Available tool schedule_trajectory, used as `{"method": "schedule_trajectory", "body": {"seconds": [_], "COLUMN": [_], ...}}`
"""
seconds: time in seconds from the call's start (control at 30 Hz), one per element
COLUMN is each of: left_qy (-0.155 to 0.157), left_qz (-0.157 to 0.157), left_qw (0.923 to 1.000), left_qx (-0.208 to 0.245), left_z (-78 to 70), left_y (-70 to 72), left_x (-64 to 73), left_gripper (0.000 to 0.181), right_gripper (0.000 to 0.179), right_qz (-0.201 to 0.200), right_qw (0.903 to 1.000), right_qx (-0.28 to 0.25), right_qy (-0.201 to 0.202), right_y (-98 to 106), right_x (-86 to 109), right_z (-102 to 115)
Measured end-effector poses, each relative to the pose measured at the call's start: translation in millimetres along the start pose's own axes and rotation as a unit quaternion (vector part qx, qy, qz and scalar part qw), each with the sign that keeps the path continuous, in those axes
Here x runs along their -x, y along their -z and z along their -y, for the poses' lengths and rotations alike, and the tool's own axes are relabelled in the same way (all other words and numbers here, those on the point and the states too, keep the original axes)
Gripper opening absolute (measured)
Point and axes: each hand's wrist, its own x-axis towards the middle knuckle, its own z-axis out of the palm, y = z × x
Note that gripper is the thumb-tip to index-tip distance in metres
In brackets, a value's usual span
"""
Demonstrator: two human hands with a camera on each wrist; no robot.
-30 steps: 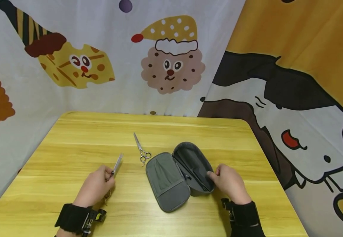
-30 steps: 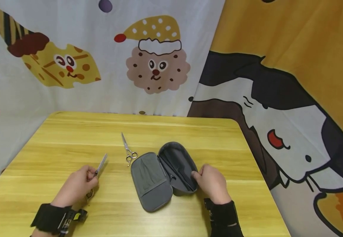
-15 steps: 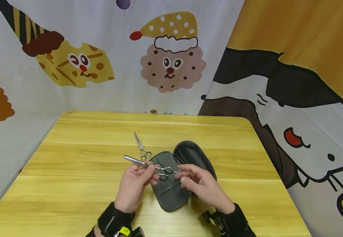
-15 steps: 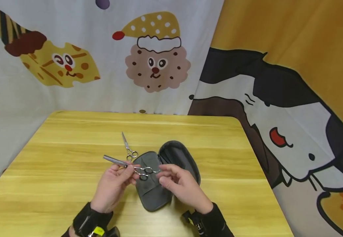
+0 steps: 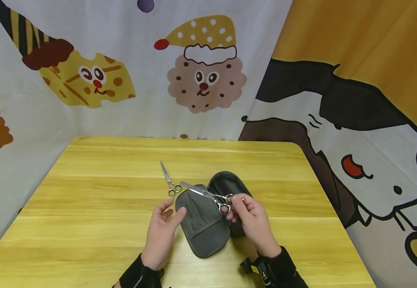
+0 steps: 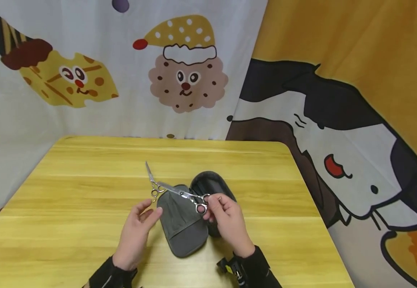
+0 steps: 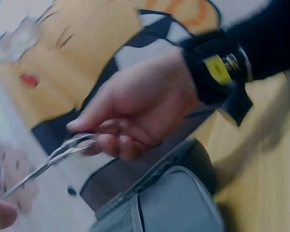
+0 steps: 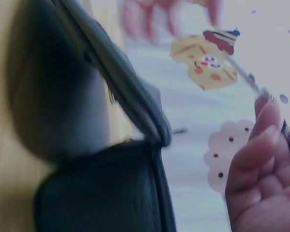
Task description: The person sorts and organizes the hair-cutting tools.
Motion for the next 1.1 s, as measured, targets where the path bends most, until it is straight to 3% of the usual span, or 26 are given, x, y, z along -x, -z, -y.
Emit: {"method": "schedule_trajectory", "body": {"seconds": [0.07, 0.1, 0.23, 0.37, 0.43, 0.5, 0.57, 0.67, 0.8, 0.9, 1.1], "left_qy": [0.045, 0.066, 0.119, 0.129, 0.118, 0.1, 0.081, 0.055, 0.019, 0.009, 0.015], "left_qz": [-0.001, 0.013, 0.077, 0.164, 0.21, 0.229, 0.208, 0.131, 0.06, 0.04, 0.045], "left_qw": [0.9984, 0.9961, 0.9816, 0.9701, 0.9658, 0.9657, 0.9727, 0.9855, 0.9901, 0.9883, 0.9865], "left_qx": [0.034, 0.057, 0.128, 0.124, 0.097, 0.071, 0.066, 0.091, 0.125, 0.147, 0.157], "left_z": [2.6, 3.6, 7.9, 18.1, 25.3, 31.3, 35.2, 36.4, 33.8, 34.0, 36.1], "left_y": [8.6, 12.1, 17.0, 15.2, 15.0, 15.2, 14.9, 15.9, 24.2, 33.3, 40.8], "left_x": [-0.2, -1.0, -6.5, -15.7, -20.5, -26.1, -34.0, -50.6, -70.6, -78.9, -84.0], "left_gripper": [0.079, 0.081, 0.08, 0.052, 0.04, 0.036, 0.036, 0.033, 0.027, 0.022, 0.024], "right_gripper": [0.035, 0.037, 0.038, 0.036, 0.034, 0.033, 0.035, 0.04, 0.042, 0.044, 0.041], "right_qz": [-0.042, -0.056, -0.058, -0.046, -0.052, -0.066, -0.079, -0.093, -0.103, -0.108, -0.097], "right_qw": [0.9983, 0.9969, 0.9925, 0.9888, 0.9878, 0.9866, 0.9854, 0.9845, 0.9852, 0.9853, 0.986], "right_qx": [-0.017, -0.023, -0.046, -0.071, -0.08, -0.089, -0.099, -0.102, -0.08, -0.063, -0.038], "right_qy": [-0.036, -0.05, -0.097, -0.123, -0.123, -0.12, -0.114, -0.108, -0.111, -0.116, -0.131], "right_y": [1.7, 2.2, 2.4, 0.6, 0.3, 0.9, 2.1, 5.6, 11.0, 15.3, 18.0], "right_x": [-1.8, -2.9, -6.7, -9.0, -9.7, -10.1, -10.5, -10.8, -11.1, -12.4, -14.4], "right_z": [-1.0, -2.1, -10.5, -20.1, -23.2, -24.5, -23.4, -20.2, -15.0, -13.3, -15.4]}}
